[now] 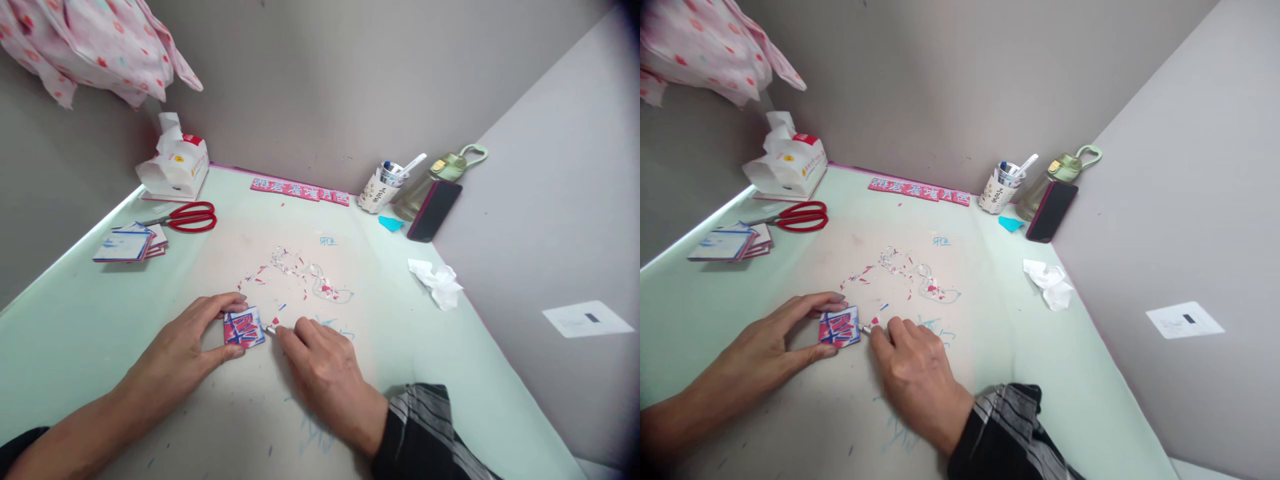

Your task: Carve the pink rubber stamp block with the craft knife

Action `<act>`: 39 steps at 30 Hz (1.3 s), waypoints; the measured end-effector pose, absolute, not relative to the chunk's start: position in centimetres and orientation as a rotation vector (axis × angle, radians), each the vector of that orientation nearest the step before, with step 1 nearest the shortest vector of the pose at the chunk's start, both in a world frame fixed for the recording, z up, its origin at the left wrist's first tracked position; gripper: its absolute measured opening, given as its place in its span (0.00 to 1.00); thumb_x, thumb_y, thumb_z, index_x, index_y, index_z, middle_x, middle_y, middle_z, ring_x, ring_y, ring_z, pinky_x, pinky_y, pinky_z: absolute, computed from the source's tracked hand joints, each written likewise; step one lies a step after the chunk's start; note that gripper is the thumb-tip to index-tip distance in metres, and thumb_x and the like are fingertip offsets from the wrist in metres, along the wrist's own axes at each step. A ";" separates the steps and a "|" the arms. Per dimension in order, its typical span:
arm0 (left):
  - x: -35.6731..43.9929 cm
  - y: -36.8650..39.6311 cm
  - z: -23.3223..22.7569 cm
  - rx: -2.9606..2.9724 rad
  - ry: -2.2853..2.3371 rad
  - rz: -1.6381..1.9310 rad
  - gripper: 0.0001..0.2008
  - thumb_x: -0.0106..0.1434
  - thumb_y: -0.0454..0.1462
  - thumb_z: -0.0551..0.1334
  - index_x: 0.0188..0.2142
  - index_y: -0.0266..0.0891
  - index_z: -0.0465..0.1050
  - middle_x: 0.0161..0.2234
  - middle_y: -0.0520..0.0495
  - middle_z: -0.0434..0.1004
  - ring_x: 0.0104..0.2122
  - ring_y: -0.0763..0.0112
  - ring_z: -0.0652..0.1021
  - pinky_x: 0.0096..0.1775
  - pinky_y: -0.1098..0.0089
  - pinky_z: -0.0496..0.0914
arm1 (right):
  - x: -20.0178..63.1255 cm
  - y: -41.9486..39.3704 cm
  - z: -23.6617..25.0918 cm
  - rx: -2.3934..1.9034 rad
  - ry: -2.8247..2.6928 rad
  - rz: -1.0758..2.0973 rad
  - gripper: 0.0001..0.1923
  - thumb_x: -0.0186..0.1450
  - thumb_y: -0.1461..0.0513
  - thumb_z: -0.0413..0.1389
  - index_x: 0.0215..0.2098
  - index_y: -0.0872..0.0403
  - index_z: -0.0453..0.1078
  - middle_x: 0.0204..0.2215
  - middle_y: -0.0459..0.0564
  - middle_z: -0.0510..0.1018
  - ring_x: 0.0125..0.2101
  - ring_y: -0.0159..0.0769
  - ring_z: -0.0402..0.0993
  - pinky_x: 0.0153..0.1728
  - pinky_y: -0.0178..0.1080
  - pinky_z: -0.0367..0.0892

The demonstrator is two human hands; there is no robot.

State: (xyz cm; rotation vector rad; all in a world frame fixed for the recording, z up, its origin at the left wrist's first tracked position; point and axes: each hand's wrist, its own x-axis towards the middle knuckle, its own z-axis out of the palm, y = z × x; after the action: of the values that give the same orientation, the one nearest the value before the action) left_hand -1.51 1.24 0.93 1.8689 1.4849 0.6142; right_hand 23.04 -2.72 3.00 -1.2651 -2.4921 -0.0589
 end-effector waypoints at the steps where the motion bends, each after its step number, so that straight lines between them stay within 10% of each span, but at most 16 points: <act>1: -1.5 1.3 1.0 1.868 1.482 0.611 0.25 0.60 0.46 0.68 0.57 0.50 0.70 0.57 0.46 0.78 0.56 0.50 0.78 0.58 0.53 0.72 | 23.0 -2.6 3.0 -1.266 -2.496 -0.051 0.12 0.71 0.71 0.52 0.50 0.57 0.70 0.32 0.48 0.70 0.29 0.37 0.61 0.29 0.40 0.57; 39: -1.5 1.4 1.1 1.871 1.509 0.593 0.26 0.60 0.48 0.68 0.57 0.50 0.68 0.57 0.47 0.79 0.56 0.51 0.79 0.55 0.54 0.74 | 22.3 -2.1 3.1 -1.289 -2.485 -0.082 0.10 0.69 0.72 0.56 0.46 0.56 0.70 0.32 0.47 0.72 0.29 0.37 0.62 0.29 0.40 0.56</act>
State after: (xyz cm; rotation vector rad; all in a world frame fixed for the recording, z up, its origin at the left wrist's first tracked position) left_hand -1.50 1.37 1.10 1.8713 1.5088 0.5934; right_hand 22.32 -2.11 3.10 -1.2887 -2.4851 -0.0824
